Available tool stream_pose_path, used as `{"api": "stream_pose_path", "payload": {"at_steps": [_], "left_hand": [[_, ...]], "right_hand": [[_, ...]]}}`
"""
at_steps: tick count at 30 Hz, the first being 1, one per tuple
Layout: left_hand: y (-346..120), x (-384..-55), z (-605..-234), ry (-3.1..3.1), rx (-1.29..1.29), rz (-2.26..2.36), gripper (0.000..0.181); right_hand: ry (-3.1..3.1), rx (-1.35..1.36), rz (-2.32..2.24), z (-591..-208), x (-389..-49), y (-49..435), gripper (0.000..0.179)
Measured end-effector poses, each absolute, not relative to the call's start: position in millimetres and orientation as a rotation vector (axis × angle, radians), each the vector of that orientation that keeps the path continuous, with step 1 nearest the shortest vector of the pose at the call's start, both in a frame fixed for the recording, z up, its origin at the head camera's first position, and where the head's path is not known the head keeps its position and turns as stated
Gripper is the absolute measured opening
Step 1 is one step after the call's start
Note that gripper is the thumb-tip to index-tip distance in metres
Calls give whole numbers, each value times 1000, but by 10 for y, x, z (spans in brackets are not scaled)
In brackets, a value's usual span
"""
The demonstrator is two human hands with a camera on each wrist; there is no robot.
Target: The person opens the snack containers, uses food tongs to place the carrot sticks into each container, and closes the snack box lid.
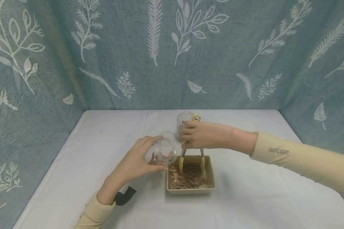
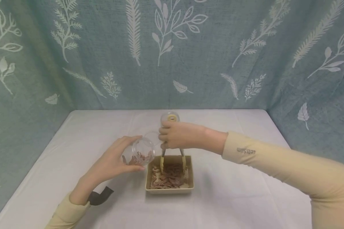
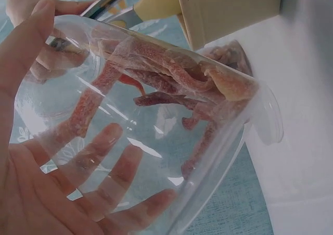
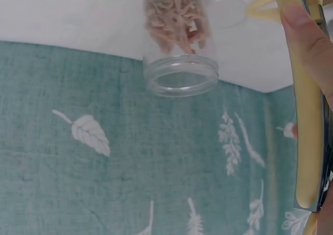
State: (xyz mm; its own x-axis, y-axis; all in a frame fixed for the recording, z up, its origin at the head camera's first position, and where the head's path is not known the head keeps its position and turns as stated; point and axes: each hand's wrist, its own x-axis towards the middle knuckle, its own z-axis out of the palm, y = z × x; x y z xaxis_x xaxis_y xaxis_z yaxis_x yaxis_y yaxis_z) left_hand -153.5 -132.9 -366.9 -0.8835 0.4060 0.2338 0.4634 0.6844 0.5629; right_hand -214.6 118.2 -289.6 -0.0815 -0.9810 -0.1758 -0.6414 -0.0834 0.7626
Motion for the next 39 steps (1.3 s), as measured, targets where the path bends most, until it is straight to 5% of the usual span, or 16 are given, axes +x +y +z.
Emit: {"api": "stream_pose_path", "payload": {"at_steps": [19, 28, 39], "left_hand": [[-1305, -1525, -3696, -2814, -771, -951, 94], [-1305, -1534, -3707, -2812, -785, -925, 95], [-1321, -1525, -3697, -2813, -782, -914, 94]], "right_hand": [[-1760, 1725, -904, -2972, -2178, 1307, 25], [-1902, 1717, -888, -3014, -2230, 1463, 50], [-1969, 1662, -532, -3112, -2293, 1789, 44]]}}
